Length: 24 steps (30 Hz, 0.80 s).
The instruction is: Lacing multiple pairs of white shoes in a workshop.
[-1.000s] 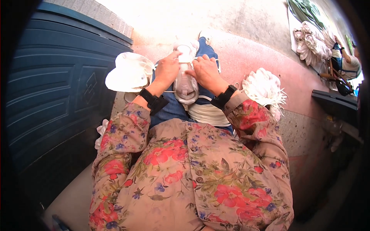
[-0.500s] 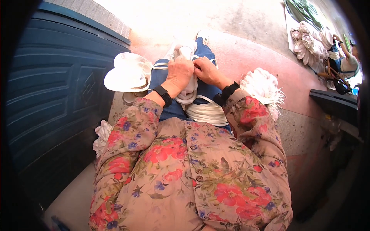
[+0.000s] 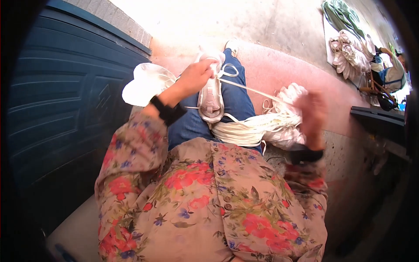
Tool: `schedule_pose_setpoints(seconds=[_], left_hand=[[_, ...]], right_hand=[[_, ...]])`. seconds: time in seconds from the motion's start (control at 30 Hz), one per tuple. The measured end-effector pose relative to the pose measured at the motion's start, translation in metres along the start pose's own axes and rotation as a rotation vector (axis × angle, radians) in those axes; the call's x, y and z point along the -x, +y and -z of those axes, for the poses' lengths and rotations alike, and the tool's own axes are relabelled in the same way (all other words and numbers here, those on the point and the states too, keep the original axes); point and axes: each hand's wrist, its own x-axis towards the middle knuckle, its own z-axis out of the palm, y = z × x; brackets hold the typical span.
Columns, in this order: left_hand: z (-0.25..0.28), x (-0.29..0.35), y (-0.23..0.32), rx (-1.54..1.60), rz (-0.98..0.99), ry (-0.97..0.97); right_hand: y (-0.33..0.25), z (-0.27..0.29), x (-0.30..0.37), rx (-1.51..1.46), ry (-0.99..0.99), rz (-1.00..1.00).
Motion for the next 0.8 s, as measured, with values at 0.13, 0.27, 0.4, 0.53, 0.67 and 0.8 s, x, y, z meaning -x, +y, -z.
schedule_pose_setpoints(seconds=[0.13,0.27,0.4,0.53,0.67,0.8], left_hand=[[-0.026,-0.058,-0.022,-0.531,-0.055,-0.085],[-0.03,-0.063,-0.009,-0.632,0.058,-0.188],[-0.035,-0.065,-0.009,-0.703,0.078,-0.189],[-0.035,-0.064,-0.015,-0.708,0.112,-0.161],[-0.03,-0.057,-0.016,-0.643,0.166,-0.123],[-0.012,-0.001,-0.046,-0.122,0.101,0.061]], right_hand=[[-0.124,0.097,0.019,-0.308,0.284,0.22],[-0.214,0.235,0.082,-0.245,0.248,0.382],[-0.166,0.283,0.093,-0.187,0.567,0.398],[-0.151,0.298,0.087,-0.207,0.642,0.35],[-0.12,0.305,0.067,-0.422,0.551,0.256],[-0.053,0.175,0.005,0.041,0.758,-0.029]])
